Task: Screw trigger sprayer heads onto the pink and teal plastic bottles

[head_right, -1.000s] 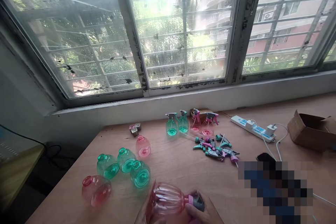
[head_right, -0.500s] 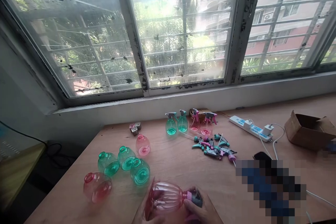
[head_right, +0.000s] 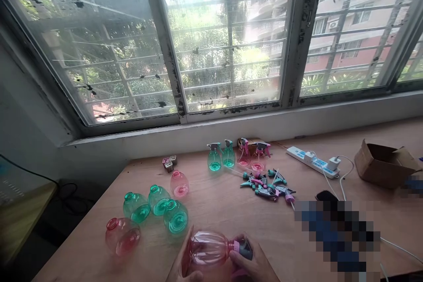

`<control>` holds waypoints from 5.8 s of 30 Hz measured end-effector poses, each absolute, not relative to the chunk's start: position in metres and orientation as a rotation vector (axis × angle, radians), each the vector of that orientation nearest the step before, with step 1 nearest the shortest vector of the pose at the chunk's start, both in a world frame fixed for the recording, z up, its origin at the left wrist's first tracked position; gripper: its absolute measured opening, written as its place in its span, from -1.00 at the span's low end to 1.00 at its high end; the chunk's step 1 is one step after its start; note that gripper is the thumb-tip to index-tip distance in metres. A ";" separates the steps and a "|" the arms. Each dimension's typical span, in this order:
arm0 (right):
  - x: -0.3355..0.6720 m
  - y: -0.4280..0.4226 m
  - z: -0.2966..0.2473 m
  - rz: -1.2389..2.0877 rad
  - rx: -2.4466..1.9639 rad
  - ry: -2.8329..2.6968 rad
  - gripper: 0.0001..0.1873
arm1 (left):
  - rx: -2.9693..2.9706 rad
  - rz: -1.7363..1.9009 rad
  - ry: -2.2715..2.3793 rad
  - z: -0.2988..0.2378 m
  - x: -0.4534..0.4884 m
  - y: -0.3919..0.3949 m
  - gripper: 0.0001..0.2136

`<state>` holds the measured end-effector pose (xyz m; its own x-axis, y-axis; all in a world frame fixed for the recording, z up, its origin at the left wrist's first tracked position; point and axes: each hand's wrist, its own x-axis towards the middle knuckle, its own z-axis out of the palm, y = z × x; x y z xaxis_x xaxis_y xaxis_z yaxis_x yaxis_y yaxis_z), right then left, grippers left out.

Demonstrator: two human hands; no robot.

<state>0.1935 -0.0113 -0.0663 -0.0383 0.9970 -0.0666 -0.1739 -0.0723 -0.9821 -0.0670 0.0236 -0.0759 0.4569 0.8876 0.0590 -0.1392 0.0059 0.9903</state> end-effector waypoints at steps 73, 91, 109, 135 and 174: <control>0.194 -0.017 -0.058 1.477 -1.038 -1.032 -0.59 | 1.302 0.959 0.830 -0.061 -0.059 0.015 -0.02; 0.194 -0.014 -0.068 1.418 -1.071 -1.108 -0.55 | 1.357 0.914 0.859 -0.071 -0.064 0.021 0.10; 0.191 -0.011 -0.075 1.433 -1.052 -1.046 -0.51 | 1.248 0.966 0.752 -0.072 -0.059 0.020 0.00; 0.189 -0.013 -0.070 1.430 -1.058 -0.996 -0.49 | 1.189 0.979 0.751 -0.081 -0.061 0.024 -0.03; 0.192 -0.008 -0.077 1.410 -1.049 -1.146 -0.50 | 1.186 0.917 0.590 -0.073 -0.060 0.023 0.06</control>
